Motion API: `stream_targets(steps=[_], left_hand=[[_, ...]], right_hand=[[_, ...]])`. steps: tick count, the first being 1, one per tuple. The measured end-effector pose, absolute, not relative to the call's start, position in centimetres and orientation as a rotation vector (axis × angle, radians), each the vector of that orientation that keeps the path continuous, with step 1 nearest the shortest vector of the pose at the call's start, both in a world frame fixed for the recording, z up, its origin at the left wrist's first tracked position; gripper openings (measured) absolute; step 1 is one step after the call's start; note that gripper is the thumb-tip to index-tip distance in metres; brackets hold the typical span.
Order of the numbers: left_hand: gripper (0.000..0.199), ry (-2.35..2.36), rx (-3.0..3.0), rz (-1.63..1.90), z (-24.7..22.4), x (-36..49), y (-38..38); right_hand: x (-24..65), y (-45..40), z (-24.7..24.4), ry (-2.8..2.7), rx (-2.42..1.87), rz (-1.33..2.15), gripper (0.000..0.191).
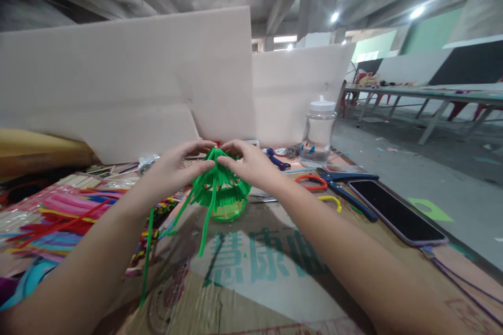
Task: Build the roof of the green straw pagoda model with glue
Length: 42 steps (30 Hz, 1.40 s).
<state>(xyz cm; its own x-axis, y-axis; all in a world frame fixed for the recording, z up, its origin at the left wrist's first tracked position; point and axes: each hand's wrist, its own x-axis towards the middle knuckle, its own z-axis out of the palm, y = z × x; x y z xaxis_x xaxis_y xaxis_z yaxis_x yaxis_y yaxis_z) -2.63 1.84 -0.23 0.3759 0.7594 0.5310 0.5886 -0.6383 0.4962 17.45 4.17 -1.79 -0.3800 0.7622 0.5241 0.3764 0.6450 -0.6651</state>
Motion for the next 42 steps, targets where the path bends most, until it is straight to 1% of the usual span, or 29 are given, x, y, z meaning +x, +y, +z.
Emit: stream_targets(steps=[4,8,15,20,25,28,30,34,42], left_hand=[[0.034,1.167,2.405,1.154,-0.4,-2.6,1.9],[0.03,1.161,2.42,1.143,-0.7,-2.6,2.2],[0.034,1.26,2.425,1.238,-0.6,-2.5,1.9],[0.037,1.3,2.439,1.178,-0.6,-2.1,1.7],[0.035,1.247,2.45,1.166,-0.9,-2.3,2.2],[0.04,1.233,2.446,1.136,-1.0,-2.4,2.4],[0.041,1.238,2.454,1.115,-1.0,-2.4,2.4],[0.035,1.254,2.472,1.113,-1.1,-2.2,2.4],[0.036,1.271,2.502,1.152,-1.3,-2.1,2.7]], right_hand=[[17.6,4.5,-2.2,-2.036,-0.867,0.498,0.029],[17.9,4.8,-2.3,-2.068,-0.906,0.469,0.031],[18.0,4.4,-2.1,-2.085,-0.953,0.434,0.035],[17.9,4.4,-2.1,-2.098,-0.94,0.406,0.034],[18.0,4.7,-2.4,-2.079,-0.904,0.5,0.035],[18.2,4.8,-2.3,-2.092,-0.886,0.521,0.038],[18.4,4.8,-2.2,-2.125,-0.864,0.536,0.042],[18.6,4.6,-2.0,-2.178,-0.845,0.547,0.054],[16.9,3.2,-2.5,-2.123,-0.905,0.357,0.064]])
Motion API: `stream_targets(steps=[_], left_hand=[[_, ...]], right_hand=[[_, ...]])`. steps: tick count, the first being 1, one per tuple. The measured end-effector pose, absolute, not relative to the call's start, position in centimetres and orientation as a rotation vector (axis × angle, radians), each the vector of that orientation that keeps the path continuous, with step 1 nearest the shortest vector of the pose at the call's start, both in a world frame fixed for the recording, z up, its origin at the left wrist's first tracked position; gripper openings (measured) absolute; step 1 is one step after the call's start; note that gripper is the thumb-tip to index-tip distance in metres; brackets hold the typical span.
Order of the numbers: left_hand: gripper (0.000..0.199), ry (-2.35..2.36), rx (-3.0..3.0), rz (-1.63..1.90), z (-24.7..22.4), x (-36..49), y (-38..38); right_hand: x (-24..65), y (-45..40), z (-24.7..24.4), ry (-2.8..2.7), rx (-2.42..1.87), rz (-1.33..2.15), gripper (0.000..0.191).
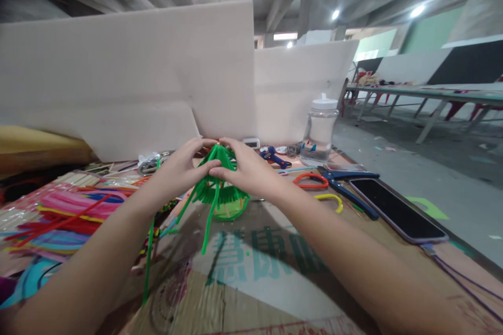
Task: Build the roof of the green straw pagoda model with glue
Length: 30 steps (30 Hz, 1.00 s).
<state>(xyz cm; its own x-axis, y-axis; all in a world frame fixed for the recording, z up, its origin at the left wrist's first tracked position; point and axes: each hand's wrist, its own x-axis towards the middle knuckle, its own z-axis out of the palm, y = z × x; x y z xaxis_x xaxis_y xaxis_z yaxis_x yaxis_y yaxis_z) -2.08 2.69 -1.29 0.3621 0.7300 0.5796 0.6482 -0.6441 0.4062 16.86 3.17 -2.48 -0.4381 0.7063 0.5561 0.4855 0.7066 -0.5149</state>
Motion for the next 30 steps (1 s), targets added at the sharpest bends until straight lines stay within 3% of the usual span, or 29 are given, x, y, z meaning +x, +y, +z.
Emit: stream_targets(steps=[8,13,16,21,30], left_hand=[[0.036,1.291,2.523,1.125,-1.4,-2.2,2.6],[0.035,1.407,2.549,1.097,-1.1,-2.4,2.6],[0.034,1.52,2.586,1.07,-0.8,-2.6,2.8],[0.042,1.601,2.598,1.067,-0.9,-2.7,2.9],[0.034,1.584,2.621,1.04,-0.7,-2.4,2.5]], right_hand=[[16.5,3.5,-2.6,-2.06,-0.891,0.375,0.062],[17.7,2.1,-1.9,-1.789,-0.924,0.447,0.021],[18.8,1.2,-3.1,-1.837,-1.008,0.618,0.035],[19.6,0.9,-5.8,-1.923,-1.021,1.013,0.038],[17.6,-0.2,-5.9,-1.912,-1.12,1.01,0.022]])
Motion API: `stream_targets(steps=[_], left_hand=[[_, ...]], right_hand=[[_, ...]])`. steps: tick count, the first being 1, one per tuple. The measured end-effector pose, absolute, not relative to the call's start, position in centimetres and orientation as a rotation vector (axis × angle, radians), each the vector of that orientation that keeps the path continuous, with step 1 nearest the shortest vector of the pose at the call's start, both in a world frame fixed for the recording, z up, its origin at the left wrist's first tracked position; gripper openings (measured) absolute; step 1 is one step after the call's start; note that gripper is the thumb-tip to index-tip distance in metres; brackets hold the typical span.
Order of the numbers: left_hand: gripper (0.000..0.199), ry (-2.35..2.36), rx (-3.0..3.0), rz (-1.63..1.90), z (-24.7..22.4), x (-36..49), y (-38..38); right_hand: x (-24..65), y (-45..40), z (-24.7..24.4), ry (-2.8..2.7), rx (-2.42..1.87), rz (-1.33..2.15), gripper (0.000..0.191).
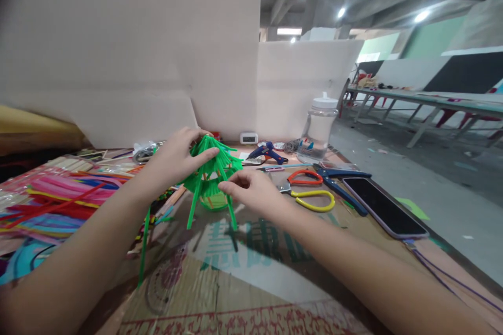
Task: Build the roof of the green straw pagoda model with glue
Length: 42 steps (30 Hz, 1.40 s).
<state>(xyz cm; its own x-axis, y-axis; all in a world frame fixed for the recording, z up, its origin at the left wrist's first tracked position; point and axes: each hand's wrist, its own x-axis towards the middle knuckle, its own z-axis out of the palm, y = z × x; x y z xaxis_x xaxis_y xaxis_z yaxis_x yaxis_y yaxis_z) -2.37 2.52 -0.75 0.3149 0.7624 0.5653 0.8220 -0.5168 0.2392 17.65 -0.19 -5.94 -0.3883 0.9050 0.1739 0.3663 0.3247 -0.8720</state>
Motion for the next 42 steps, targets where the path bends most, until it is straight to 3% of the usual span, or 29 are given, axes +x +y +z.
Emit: stream_targets(steps=[3,10,17,21,29,35,42], left_hand=[[0.033,-1.476,-2.483,-0.986,-0.7,-2.4,2.5],[0.035,-1.447,-2.487,-0.988,-0.8,-2.4,2.5],[0.037,-1.445,-2.492,-0.985,-0.8,-2.7,2.8],[0.04,-1.385,-2.593,-1.043,-0.7,-3.3,3.2],[0.044,-1.332,-2.732,-1.203,-0.9,-3.8,3.7],[0.037,-1.595,-2.63,-1.235,0.5,-5.5,2.7],[0.04,-1.578,-2.672,-1.152,0.0,-4.7,1.7]], right_hand=[[17.5,-0.6,-6.2,-1.981,-1.13,0.851,0.017],[18.5,-1.3,-6.1,-2.379,-0.983,-0.067,0.023],[18.7,-1.4,-4.7,-2.432,-1.17,0.353,0.039],[20.4,-0.7,-2.9,-2.393,-1.16,0.533,0.037],[22.8,1.3,-2.3,-2.26,-1.282,0.424,0.036],[23.1,2.2,-2.8,-2.29,-1.308,0.201,0.023],[23.6,3.0,-3.2,-2.22,-1.344,0.154,0.036]])
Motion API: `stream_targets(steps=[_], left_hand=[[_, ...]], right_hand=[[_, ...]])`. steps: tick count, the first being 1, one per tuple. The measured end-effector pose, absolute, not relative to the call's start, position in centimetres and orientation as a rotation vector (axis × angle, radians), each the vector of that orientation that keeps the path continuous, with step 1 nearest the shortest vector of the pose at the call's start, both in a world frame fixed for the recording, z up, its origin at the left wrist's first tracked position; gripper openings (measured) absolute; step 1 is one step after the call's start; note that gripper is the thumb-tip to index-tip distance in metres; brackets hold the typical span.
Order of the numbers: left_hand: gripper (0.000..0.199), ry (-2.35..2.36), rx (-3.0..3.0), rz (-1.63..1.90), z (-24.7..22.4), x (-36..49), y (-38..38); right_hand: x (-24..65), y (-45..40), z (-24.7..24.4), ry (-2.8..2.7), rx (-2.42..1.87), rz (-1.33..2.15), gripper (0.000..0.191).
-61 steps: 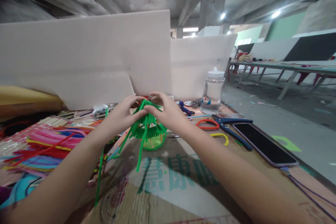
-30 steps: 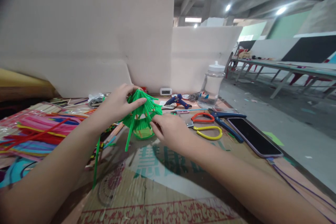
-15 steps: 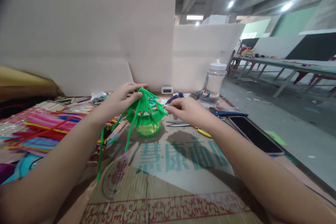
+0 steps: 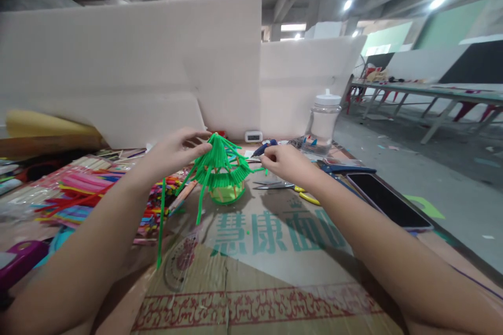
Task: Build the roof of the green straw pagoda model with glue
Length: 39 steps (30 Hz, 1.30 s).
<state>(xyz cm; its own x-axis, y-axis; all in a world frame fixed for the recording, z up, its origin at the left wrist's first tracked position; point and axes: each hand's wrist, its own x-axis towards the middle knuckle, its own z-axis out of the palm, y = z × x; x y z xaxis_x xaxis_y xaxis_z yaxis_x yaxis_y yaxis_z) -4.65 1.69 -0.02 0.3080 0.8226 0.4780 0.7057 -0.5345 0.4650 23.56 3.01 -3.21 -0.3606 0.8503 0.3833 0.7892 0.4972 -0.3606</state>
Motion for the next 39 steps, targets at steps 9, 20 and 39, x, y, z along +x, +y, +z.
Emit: stream_targets(steps=[9,20,39], left_hand=[[0.037,1.354,2.522,1.205,-1.9,-2.9,3.1],[0.035,1.176,2.462,1.19,-1.5,-3.0,3.0],[0.042,2.225,2.384,0.407,0.2,-10.9,1.1]], right_hand=[[22.8,2.5,-3.1,-2.212,-1.306,0.224,0.033],[21.4,2.3,-4.6,-2.184,-1.07,0.443,0.058],[24.6,3.0,-1.8,-2.07,-1.284,0.374,0.027]])
